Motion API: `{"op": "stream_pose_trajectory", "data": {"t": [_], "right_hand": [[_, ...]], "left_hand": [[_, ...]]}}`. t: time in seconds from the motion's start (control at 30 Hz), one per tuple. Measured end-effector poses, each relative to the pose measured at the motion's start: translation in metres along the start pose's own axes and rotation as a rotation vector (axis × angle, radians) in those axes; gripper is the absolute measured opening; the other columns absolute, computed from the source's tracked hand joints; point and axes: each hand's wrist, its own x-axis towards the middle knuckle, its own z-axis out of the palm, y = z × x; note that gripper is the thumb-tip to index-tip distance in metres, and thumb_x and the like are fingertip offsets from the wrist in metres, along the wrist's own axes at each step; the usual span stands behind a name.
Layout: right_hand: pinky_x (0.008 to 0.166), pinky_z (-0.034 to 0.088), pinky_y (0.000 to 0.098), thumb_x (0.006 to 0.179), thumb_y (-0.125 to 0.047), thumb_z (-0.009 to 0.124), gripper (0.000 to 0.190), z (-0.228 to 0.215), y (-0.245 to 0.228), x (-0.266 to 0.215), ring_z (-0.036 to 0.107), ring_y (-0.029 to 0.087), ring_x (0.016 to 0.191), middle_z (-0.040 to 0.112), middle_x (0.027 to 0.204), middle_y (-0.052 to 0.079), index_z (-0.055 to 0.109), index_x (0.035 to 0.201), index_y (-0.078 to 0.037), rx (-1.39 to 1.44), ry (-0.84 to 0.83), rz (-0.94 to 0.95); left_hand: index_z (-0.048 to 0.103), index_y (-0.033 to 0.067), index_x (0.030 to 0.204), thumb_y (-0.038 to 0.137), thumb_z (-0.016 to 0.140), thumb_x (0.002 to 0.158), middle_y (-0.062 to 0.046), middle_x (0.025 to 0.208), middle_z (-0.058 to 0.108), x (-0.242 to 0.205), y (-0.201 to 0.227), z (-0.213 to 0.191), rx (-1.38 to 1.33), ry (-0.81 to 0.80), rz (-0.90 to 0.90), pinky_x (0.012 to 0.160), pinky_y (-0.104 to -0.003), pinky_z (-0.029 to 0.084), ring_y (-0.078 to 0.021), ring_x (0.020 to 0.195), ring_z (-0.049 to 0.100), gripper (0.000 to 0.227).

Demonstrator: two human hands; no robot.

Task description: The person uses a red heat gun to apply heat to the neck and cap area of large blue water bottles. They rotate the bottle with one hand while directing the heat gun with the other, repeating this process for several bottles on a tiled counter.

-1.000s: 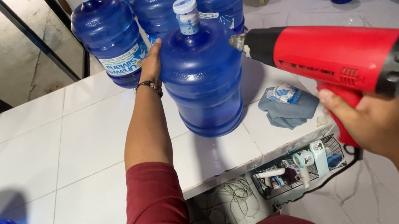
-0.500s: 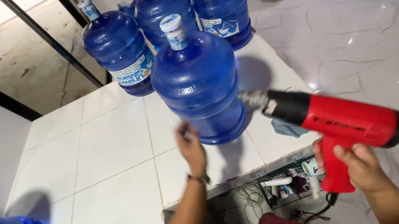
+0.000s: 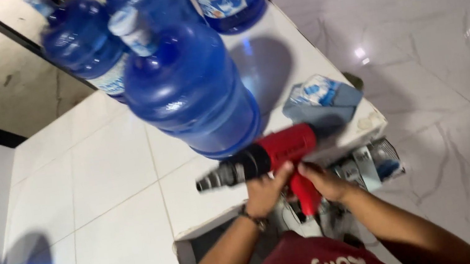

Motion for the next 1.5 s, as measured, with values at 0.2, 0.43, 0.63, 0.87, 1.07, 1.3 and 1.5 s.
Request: {"op": "stream_pose_trajectory", "data": {"t": [0.2, 0.43, 0.63, 0.87, 1.07, 1.3, 1.5], "right_hand": [[0.098, 0.053, 0.0611, 0.105, -0.056, 0.041, 0.082, -0.046, 0.027, -0.002, 0.058, 0.051, 0.125, 0.042, 0.142, 0.035, 0.027, 0.156, 0.006, 0.058, -0.024, 0.086], [0.100, 0.053, 0.0554, 0.106, -0.049, 0.038, 0.064, -0.088, 0.035, -0.042, 0.067, 0.041, 0.119, 0.066, 0.130, 0.028, 0.044, 0.151, -0.004, -0.089, -0.055, 0.135], [0.100, 0.055, 0.0423, 0.104, -0.033, 0.054, 0.044, -0.129, 0.045, -0.082, 0.069, 0.024, 0.115, 0.075, 0.122, 0.016, 0.057, 0.144, -0.013, -0.186, 0.118, 0.276], [0.095, 0.056, 0.0468, 0.100, -0.038, 0.058, 0.054, -0.153, 0.050, -0.126, 0.072, 0.030, 0.102, 0.075, 0.118, 0.023, 0.061, 0.140, -0.003, -0.128, 0.396, 0.335], [0.095, 0.056, 0.0471, 0.101, -0.034, 0.056, 0.051, -0.156, 0.041, -0.131, 0.073, 0.033, 0.103, 0.074, 0.117, 0.025, 0.062, 0.140, -0.002, -0.123, 0.427, 0.322], [0.097, 0.057, 0.0512, 0.104, -0.029, 0.052, 0.045, -0.163, 0.035, -0.119, 0.073, 0.034, 0.103, 0.072, 0.118, 0.027, 0.060, 0.140, -0.002, -0.189, 0.357, 0.317], [0.097, 0.056, 0.0477, 0.108, -0.026, 0.048, 0.040, -0.164, -0.002, -0.061, 0.070, 0.029, 0.102, 0.070, 0.115, 0.022, 0.059, 0.139, -0.004, -0.290, 0.286, 0.191]], "left_hand": [[0.069, 0.0084, 0.129, 0.025, 0.090, 0.082, -0.015, 0.118, 0.073, 0.087, -0.051, 0.042, -0.762, 0.122, -0.628, 0.095, -0.044, 0.054, -0.0263, 0.108, 0.071, 0.054], [0.056, 0.0033, 0.126, 0.023, 0.091, 0.079, -0.021, 0.118, 0.069, 0.173, -0.057, 0.055, -0.610, -0.032, -0.688, 0.096, -0.052, 0.056, -0.0412, 0.115, 0.066, 0.062], [0.047, 0.0129, 0.132, 0.031, 0.090, 0.081, -0.008, 0.121, 0.071, 0.165, -0.102, 0.128, -0.491, -0.261, -0.993, 0.098, -0.048, 0.059, -0.0310, 0.116, 0.069, 0.069], [0.039, 0.0132, 0.145, 0.049, 0.087, 0.083, -0.014, 0.142, 0.060, 0.158, -0.121, 0.186, -0.474, -0.319, -1.144, 0.118, -0.047, 0.045, -0.0316, 0.135, 0.057, 0.086], [0.027, 0.0132, 0.155, 0.055, 0.074, 0.092, -0.018, 0.148, 0.055, 0.165, -0.107, 0.178, -0.640, -0.266, -1.154, 0.120, -0.052, 0.044, -0.0358, 0.140, 0.053, 0.089], [0.027, 0.0126, 0.159, 0.069, 0.027, 0.101, -0.020, 0.137, 0.064, 0.160, -0.041, 0.110, -0.806, -0.420, -1.325, 0.116, -0.048, 0.044, -0.0342, 0.133, 0.058, 0.081], [0.045, 0.0040, 0.148, 0.066, 0.026, 0.102, -0.027, 0.142, 0.059, 0.178, -0.020, 0.091, -0.833, -0.349, -1.366, 0.120, -0.049, 0.036, -0.0404, 0.137, 0.053, 0.080]]}}
